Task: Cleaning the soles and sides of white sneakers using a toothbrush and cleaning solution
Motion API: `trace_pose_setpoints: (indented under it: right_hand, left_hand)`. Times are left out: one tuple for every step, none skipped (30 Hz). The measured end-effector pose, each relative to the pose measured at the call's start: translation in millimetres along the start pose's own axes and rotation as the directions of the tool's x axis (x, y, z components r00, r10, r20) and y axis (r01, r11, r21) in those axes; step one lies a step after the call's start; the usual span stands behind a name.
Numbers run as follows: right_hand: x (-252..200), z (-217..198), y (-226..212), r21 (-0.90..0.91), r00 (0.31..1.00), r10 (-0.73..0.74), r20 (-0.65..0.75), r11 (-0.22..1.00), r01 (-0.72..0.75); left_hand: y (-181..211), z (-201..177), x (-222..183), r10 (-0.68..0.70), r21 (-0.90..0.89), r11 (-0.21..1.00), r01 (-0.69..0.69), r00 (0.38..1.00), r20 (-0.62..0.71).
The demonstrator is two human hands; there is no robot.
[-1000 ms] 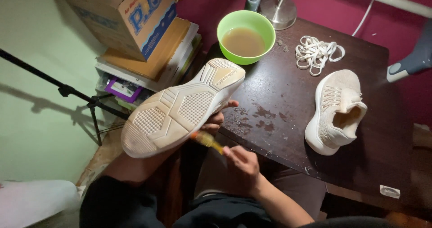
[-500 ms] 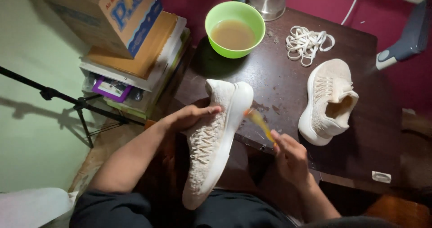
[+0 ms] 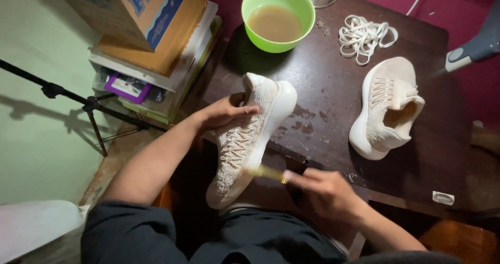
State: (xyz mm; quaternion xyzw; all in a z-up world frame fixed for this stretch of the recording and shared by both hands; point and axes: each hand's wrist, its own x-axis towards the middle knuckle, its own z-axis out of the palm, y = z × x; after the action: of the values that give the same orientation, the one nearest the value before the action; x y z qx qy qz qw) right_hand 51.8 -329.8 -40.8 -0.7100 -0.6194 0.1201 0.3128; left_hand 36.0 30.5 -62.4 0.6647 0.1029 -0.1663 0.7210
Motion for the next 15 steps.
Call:
trace_pose_setpoints:
  right_hand:
    - [-0.9, 2.1, 9.4, 0.004, 1.0, 0.001, 0.005, 1.0, -0.001]
    - [-1.6, 4.3, 18.6, -0.067, 0.988, 0.061, -0.143, 0.995, -0.071]
    - [-1.2, 6.3, 28.5, -0.126, 0.95, 0.107, -0.292, 0.981, -0.149]
    - [-3.6, 3.4, 18.7, -0.123, 0.952, 0.107, -0.288, 0.981, -0.147]
    - [-5.9, 0.3, 8.6, -0.024, 0.992, 0.073, -0.102, 0.997, -0.076]
    - [-8.3, -3.0, -1.4, 0.087, 0.996, 0.015, 0.083, 0.996, -0.023]
    - [-11.3, -1.7, 0.5, 0.093, 0.996, 0.018, 0.086, 0.995, -0.026]
    - [-14.4, -0.5, 2.3, 0.078, 0.996, 0.084, 0.022, 0.993, -0.085]
    - [-16.5, -1.9, 6.2, 0.058, 0.989, 0.142, -0.04, 0.988, -0.14]
    - [-12.4, -3.0, 1.2, 0.055, 0.99, 0.14, -0.034, 0.989, -0.138]
    - [-8.5, -3.5, -4.3, 0.035, 0.979, 0.178, -0.101, 0.984, -0.176]
    - [-4.5, -4.2, -9.9, 0.017, 0.962, 0.214, -0.168, 0.977, -0.215]
    - [-5.4, -2.7, -14.3, 0.016, 0.964, 0.209, -0.165, 0.978, -0.209]
    - [-6.5, -1.4, -18.6, 0.075, 0.993, 0.113, -0.021, 0.991, -0.111]
    - [-9.5, 1.2, -24.3, 0.15, 0.993, 0.009, 0.116, 0.988, -0.027]
  left_hand:
    - [5.2, 2.9, -5.6, -0.004, -0.005, 1.0, 0.004, 1.0, -0.002]
    - [10.5, 5.7, -11.3, 0.106, 0.062, 0.993, -0.105, 0.994, -0.017]
    - [16.8, 7.4, -16.9, 0.216, 0.132, 0.969, -0.21, 0.976, -0.028]
    - [14.8, 7.9, -10.5, 0.213, 0.129, 0.97, -0.207, 0.977, -0.032]
    - [11.8, 8.4, -5.2, 0.052, 0.028, 0.998, -0.051, 0.997, -0.054]
    - [8.7, 8.9, 0.2, -0.11, -0.076, 0.991, 0.106, 0.992, -0.058]
    - [6.1, 8.2, -0.2, -0.117, -0.079, 0.99, 0.113, 0.991, -0.057]
    - [3.5, 7.5, -0.7, -0.045, -0.008, 0.999, 0.045, 0.999, -0.031]
    - [2.1, 6.8, 0.2, 0.035, 0.06, 0.998, -0.035, 0.999, -0.002]
    - [7.5, 8.8, -2.1, 0.038, 0.055, 0.998, -0.038, 0.999, -0.006]
    - [12.8, 10.8, -4.6, -0.043, 0.099, 0.994, 0.048, 0.998, -0.055]
    - [18.4, 12.6, -7.1, -0.121, 0.138, 0.981, 0.136, 0.987, -0.106]
    - [13.2, 10.6, -2.8, -0.119, 0.135, 0.982, 0.134, 0.987, -0.112]
    - [8.0, 8.7, 1.6, -0.073, 0.029, 0.997, 0.075, 0.996, -0.056]
    - [1.4, 8.0, 5.8, -0.026, -0.081, 0.996, 0.026, 1.0, 0.0]
